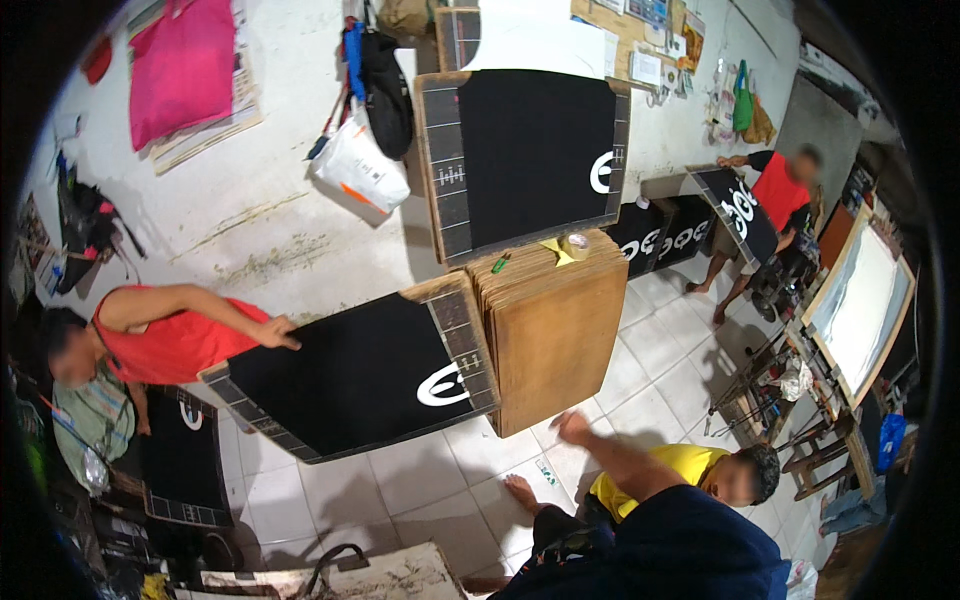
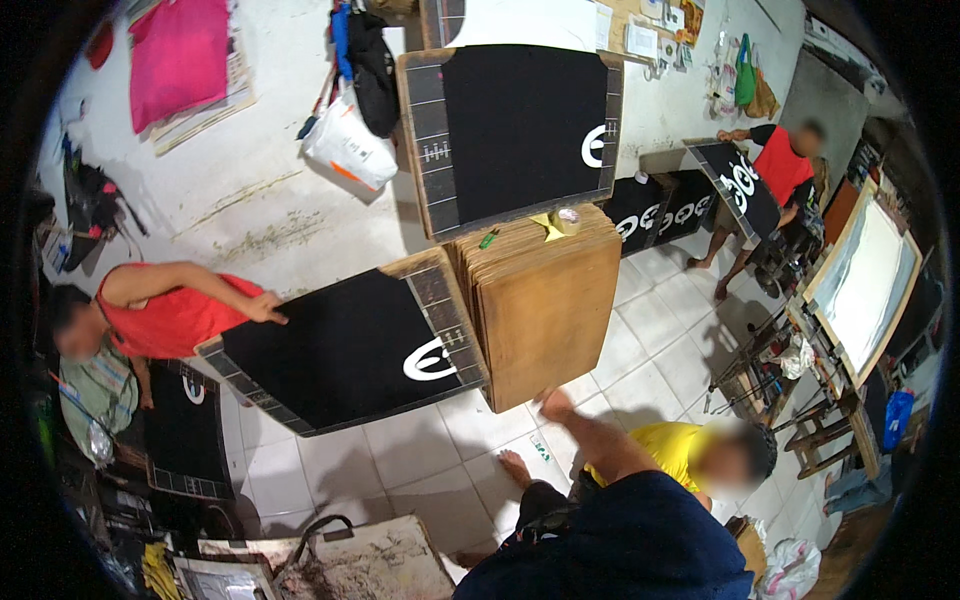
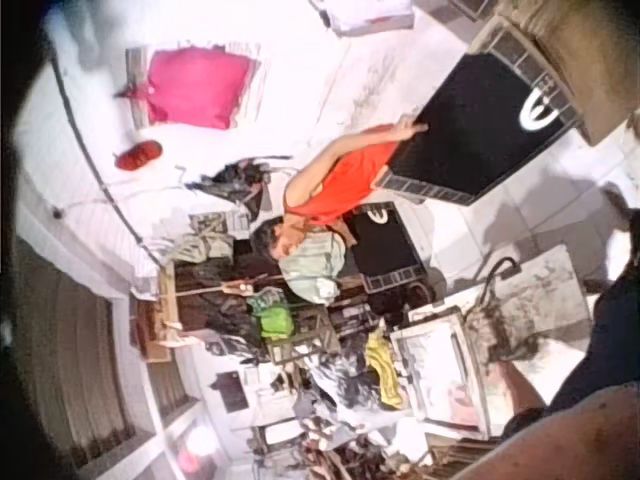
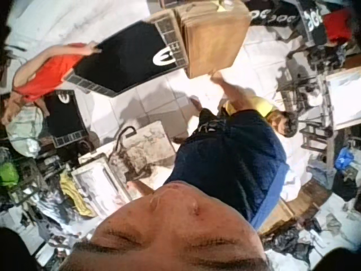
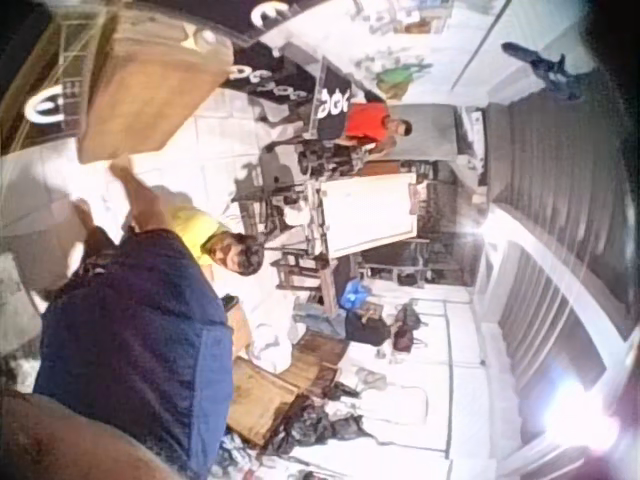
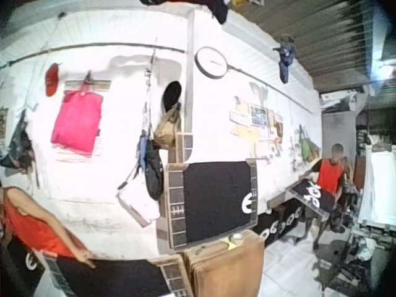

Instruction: The person performs screen printing on black rectangular boards. They place a board under a screen, apply white ink with a squeegee, and lift the screen to reveal a printed logo. The process is repeated on multiple boards.

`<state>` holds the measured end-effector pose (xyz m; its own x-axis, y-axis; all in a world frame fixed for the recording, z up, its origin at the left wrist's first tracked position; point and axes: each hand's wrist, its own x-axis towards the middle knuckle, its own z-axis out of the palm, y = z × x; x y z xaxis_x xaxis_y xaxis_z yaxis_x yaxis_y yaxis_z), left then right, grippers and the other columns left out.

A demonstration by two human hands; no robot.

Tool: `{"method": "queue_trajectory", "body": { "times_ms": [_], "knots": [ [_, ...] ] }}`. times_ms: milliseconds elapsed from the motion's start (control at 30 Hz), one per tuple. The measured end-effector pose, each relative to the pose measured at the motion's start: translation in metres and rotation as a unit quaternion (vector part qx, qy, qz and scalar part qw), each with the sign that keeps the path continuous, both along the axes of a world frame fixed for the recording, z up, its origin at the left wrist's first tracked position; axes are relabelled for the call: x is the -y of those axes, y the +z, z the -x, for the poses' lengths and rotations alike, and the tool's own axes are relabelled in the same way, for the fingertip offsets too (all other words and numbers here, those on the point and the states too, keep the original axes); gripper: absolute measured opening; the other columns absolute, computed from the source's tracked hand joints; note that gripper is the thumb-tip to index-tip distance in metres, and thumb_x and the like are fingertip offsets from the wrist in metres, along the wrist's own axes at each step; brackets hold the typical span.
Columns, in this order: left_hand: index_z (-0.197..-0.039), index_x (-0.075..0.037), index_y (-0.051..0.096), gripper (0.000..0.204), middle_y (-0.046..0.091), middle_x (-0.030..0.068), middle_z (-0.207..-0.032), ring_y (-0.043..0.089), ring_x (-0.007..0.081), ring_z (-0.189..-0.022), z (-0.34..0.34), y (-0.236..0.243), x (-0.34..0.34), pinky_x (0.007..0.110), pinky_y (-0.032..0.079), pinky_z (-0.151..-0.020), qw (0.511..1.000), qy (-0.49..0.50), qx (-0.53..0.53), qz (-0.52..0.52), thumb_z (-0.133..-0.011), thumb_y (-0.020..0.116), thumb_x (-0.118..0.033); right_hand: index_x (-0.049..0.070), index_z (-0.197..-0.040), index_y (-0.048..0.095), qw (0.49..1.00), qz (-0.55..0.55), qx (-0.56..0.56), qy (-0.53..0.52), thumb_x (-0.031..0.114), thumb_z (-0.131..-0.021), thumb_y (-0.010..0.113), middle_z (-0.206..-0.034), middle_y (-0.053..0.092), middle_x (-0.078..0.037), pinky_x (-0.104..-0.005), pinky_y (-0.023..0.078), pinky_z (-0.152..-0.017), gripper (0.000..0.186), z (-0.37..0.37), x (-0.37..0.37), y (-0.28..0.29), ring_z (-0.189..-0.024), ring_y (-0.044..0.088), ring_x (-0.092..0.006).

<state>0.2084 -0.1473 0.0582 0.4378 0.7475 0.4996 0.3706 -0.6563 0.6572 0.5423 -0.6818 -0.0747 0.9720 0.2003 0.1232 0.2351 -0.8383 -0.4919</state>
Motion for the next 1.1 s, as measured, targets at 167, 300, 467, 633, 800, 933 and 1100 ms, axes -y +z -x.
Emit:
{"method": "queue_trajectory", "body": {
  "times_ms": [167, 300, 467, 633, 800, 933, 1100],
  "knots": [
    [-0.140, 0.002, 0.052, 0.053, 0.056, 0.0235, -0.133, 0.054, 0.0396, -0.119, -0.034, -0.016, 0.061, 0.051, 0.042, -0.107, 0.996, -0.018, -0.079, -0.029, -0.094, 0.068, -0.019, 0.010, -0.099, 0.076, 0.944, 0.012, 0.068, -0.323, 0.030, -0.087, 0.071, -0.085, 0.073, -0.017, -0.0526, 0.057, -0.074, 0.024, -0.182, 0.128, 0.056, -0.080, 0.071, -0.0392],
    [-0.142, 0.002, 0.049, 0.055, 0.054, 0.0243, -0.134, 0.052, 0.0404, -0.120, -0.042, -0.019, 0.098, 0.052, 0.040, -0.109, 0.985, 0.034, -0.164, -0.038, -0.095, 0.067, -0.019, 0.011, -0.132, 0.065, 0.952, 0.034, 0.162, -0.258, 0.035, -0.084, 0.077, -0.120, 0.064, -0.026, -0.0545, 0.049, -0.099, 0.054, -0.337, 0.168, 0.114, -0.118, 0.057, -0.0446],
    [-0.141, 0.003, 0.049, 0.054, 0.054, 0.0252, -0.128, 0.053, 0.0396, -0.116, -0.051, -0.011, 0.133, 0.052, 0.041, -0.104, 0.966, 0.026, -0.254, -0.049, -0.096, 0.066, -0.022, 0.013, -0.148, 0.054, 0.963, 0.088, 0.057, -0.249, 0.045, -0.082, 0.079, -0.146, 0.050, -0.023, -0.0546, 0.040, -0.114, 0.077, -0.468, 0.196, 0.150, -0.137, 0.046, -0.0442],
    [-0.137, 0.005, 0.051, 0.051, 0.055, 0.0259, -0.125, 0.054, 0.0403, -0.111, -0.084, -0.008, 0.148, 0.054, 0.044, -0.098, 0.961, 0.052, -0.257, -0.089, -0.094, 0.065, -0.019, 0.015, -0.157, 0.042, 0.959, 0.225, -0.109, -0.132, 0.057, -0.082, 0.072, -0.156, 0.046, -0.018, -0.0525, 0.025, -0.126, 0.091, -0.532, 0.225, 0.131, -0.150, 0.033, -0.0404],
    [-0.133, 0.005, 0.055, 0.047, 0.058, 0.0255, -0.120, 0.056, 0.0411, -0.107, -0.124, -0.001, 0.162, 0.054, 0.045, -0.097, 0.974, 0.059, -0.211, -0.058, -0.093, 0.065, -0.017, 0.016, -0.148, 0.050, 0.984, 0.153, -0.041, -0.083, 0.041, -0.081, 0.078, -0.145, 0.058, -0.011, -0.0490, 0.029, -0.120, 0.077, -0.543, 0.249, 0.115, -0.138, 0.048, -0.0306],
    [-0.129, 0.006, 0.059, 0.044, 0.060, 0.0249, -0.114, 0.057, 0.0417, -0.104, -0.159, 0.028, 0.182, 0.054, 0.045, -0.096, 0.974, -0.040, -0.222, -0.011, -0.092, 0.065, -0.016, 0.016, -0.138, 0.058, 0.989, -0.126, -0.009, -0.073, 0.018, -0.085, 0.076, -0.128, 0.064, -0.003, -0.0407, 0.046, -0.105, 0.056, -0.503, 0.248, 0.140, -0.119, 0.062, -0.0204],
    [-0.123, 0.005, 0.065, 0.039, 0.066, 0.0246, -0.106, 0.060, 0.0431, -0.100, -0.216, 0.073, 0.211, 0.054, 0.046, -0.096, 0.984, -0.147, -0.097, -0.029, -0.091, 0.067, -0.016, 0.014, -0.133, 0.060, 0.896, -0.441, -0.038, -0.020, 0.001, -0.090, 0.066, -0.117, 0.062, -0.001, -0.0320, 0.054, -0.095, 0.046, -0.354, 0.203, 0.229, -0.110, 0.063, -0.0148]
  ]
}}
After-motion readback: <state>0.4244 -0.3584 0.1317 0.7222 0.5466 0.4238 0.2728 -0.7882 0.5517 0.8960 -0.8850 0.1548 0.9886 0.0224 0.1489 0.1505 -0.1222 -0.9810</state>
